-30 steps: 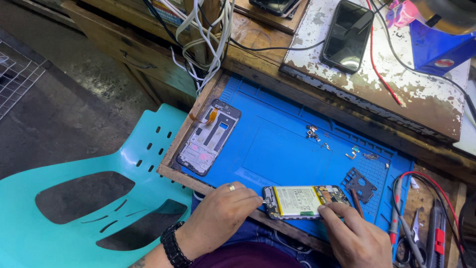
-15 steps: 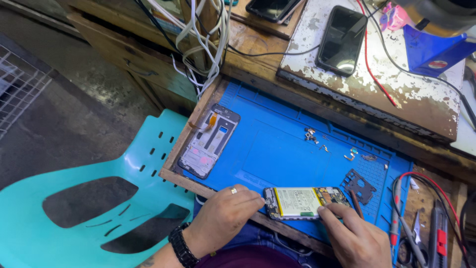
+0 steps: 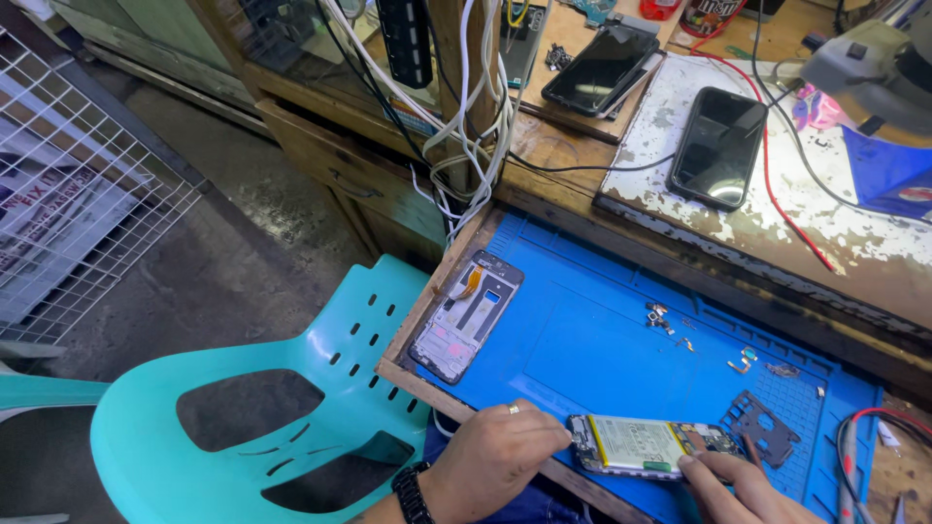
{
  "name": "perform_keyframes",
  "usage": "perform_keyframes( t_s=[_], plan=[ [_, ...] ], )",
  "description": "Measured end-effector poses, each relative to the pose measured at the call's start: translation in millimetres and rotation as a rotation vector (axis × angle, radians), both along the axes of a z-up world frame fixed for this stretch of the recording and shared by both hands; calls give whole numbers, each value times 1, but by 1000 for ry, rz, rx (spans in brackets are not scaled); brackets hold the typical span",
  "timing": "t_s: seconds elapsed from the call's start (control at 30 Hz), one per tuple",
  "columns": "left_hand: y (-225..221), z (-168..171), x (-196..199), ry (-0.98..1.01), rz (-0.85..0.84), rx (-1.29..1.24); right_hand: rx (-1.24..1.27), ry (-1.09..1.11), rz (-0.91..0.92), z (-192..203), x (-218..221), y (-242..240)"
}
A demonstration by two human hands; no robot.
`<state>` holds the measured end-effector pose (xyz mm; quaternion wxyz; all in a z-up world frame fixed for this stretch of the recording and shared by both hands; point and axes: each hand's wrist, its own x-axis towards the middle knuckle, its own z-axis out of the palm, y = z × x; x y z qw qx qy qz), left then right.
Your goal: The person disassembles a smartphone by removing the battery and placing it on the mat. They then reinsert the battery into the phone chassis and press it into place.
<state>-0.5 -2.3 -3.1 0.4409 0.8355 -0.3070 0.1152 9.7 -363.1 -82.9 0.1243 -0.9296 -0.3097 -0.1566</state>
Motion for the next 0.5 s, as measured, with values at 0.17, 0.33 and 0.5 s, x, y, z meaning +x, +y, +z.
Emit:
perform_keyframes(
  t_s=[0.17,0.33,0.5],
  plan=[
    [-2,-2,0,1,-20,-27,20,59,-94,1,-3,0],
    [-3,-2,1,17,-16,-32,22,70,-123,6,-2,7],
    [-1,-1,1,36,-24,-18,6,114,-87,18,-2,10]
  ],
)
